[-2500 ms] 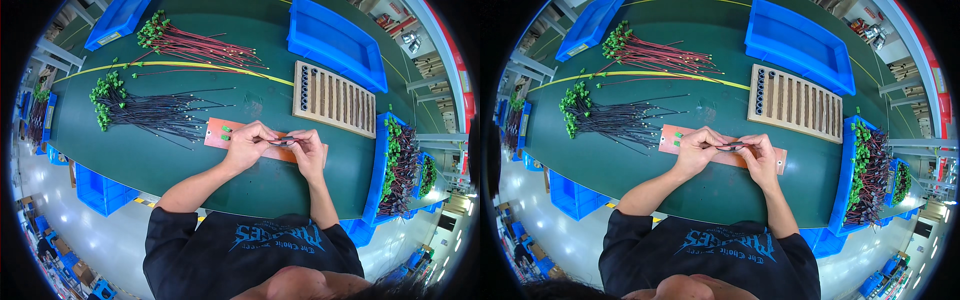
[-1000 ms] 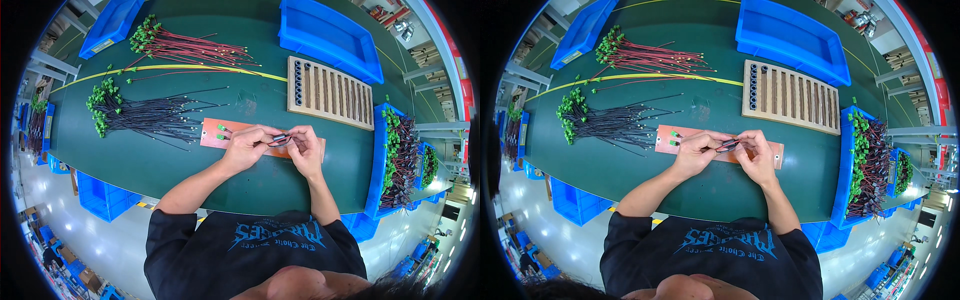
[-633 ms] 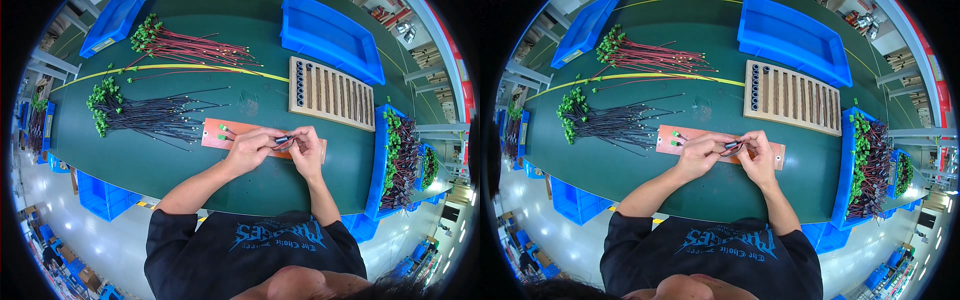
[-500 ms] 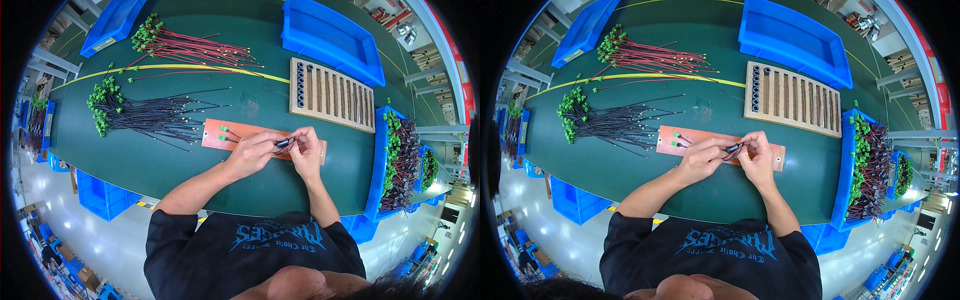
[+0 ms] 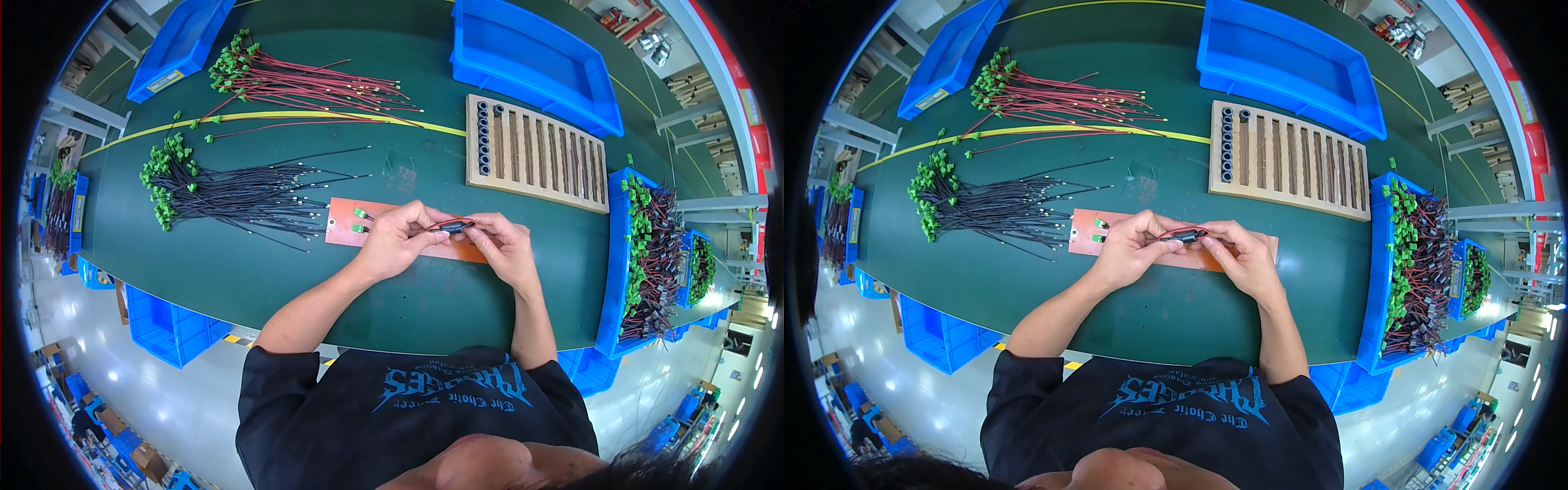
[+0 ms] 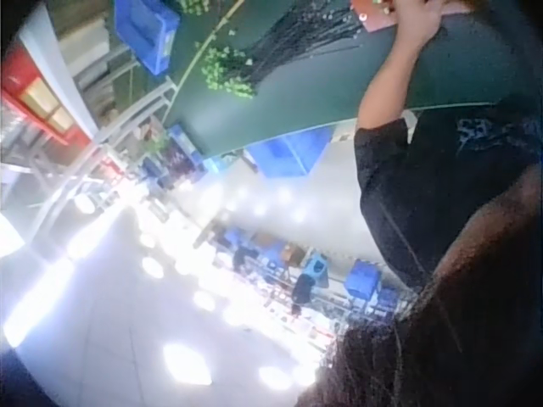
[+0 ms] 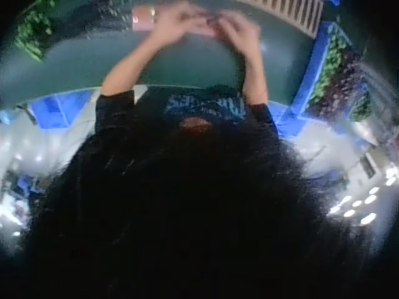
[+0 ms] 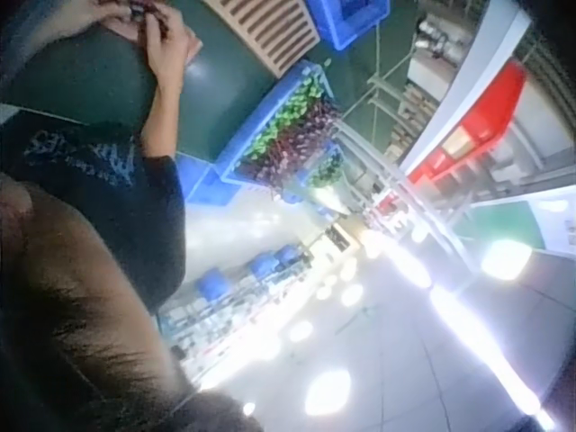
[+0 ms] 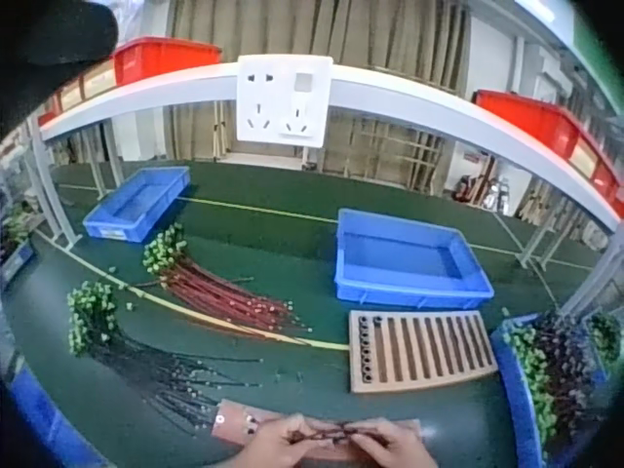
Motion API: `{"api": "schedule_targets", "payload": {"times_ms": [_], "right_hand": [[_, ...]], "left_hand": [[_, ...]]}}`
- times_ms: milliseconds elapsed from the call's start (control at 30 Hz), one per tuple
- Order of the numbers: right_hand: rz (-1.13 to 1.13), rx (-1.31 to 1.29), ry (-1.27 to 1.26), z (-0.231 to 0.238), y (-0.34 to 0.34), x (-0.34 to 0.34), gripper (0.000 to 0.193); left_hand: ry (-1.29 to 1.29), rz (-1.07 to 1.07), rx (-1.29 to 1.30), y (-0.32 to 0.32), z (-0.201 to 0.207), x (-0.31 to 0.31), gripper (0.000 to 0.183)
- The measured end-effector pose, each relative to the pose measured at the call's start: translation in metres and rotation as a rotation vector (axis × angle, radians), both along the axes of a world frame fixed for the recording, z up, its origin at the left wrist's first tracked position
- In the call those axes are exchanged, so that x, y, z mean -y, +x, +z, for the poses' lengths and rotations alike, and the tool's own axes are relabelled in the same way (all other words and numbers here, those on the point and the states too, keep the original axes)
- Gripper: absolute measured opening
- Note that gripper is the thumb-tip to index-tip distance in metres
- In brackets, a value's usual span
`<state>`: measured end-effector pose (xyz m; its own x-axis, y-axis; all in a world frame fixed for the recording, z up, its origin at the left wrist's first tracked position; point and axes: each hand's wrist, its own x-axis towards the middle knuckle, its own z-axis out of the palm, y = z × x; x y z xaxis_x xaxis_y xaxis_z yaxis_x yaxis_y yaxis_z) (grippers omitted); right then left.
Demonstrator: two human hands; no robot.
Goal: The person assembles wire harnesses by hand at a factory workstation. They pick up black and red wires with green connectors, align them on a copper jig, and secure them with a black cylindrical component. The person repeats this process for multiple wires, placing the finished harnesses into a blue bin.
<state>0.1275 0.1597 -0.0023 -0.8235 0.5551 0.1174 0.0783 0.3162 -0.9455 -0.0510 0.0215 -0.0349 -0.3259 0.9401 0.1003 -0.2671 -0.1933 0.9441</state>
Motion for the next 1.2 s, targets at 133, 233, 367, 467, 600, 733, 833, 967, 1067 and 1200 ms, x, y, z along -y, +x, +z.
{"api": "schedule_targets", "payload": {"times_ms": [133,233,367,467,600,733,833,967,1067,1200], "right_hand": [[-0.064,-0.005,0.098,-0.005,0.001,-0.002,0.008],[-0.053,-0.028,0.141,-0.003,0.001,-0.003,0.009],[-0.034,-0.040,0.260,0.007,-0.004,0.000,0.008],[-0.022,-0.037,0.284,0.019,-0.006,0.007,0.007],[-0.146,-0.121,0.272,0.013,0.004,-0.011,0.007],[-0.256,-0.150,0.203,0.011,0.017,-0.025,0.008],[-0.260,-0.188,0.133,0.009,0.020,-0.022,0.009],[-0.089,-0.308,0.155,0.016,0.022,-0.023,0.008],[-0.023,-0.330,0.135,0.017,0.022,-0.019,0.008],[-0.168,-0.387,-0.149,0.006,0.018,-0.008,0.018]], "left_hand": [[-0.052,-0.055,0.073,-0.005,0.005,0.002,0.016],[-0.025,-0.064,0.034,-0.005,0.007,0.002,0.017],[-0.008,-0.086,-0.155,-0.006,0.010,0.002,0.020],[-0.048,-0.061,-0.221,-0.003,0.011,0.003,0.023],[-0.144,0.011,-0.139,0.000,0.013,0.001,0.029],[-0.154,-0.004,-0.082,0.002,0.010,0.002,0.034],[-0.158,-0.099,-0.131,0.001,0.014,0.003,0.039],[-0.250,-0.336,0.051,-0.005,0.041,-0.010,0.036],[-0.290,-0.416,0.096,-0.005,0.036,-0.014,0.024],[-0.229,-0.344,-0.166,0.000,0.023,-0.022,0.018]]}}
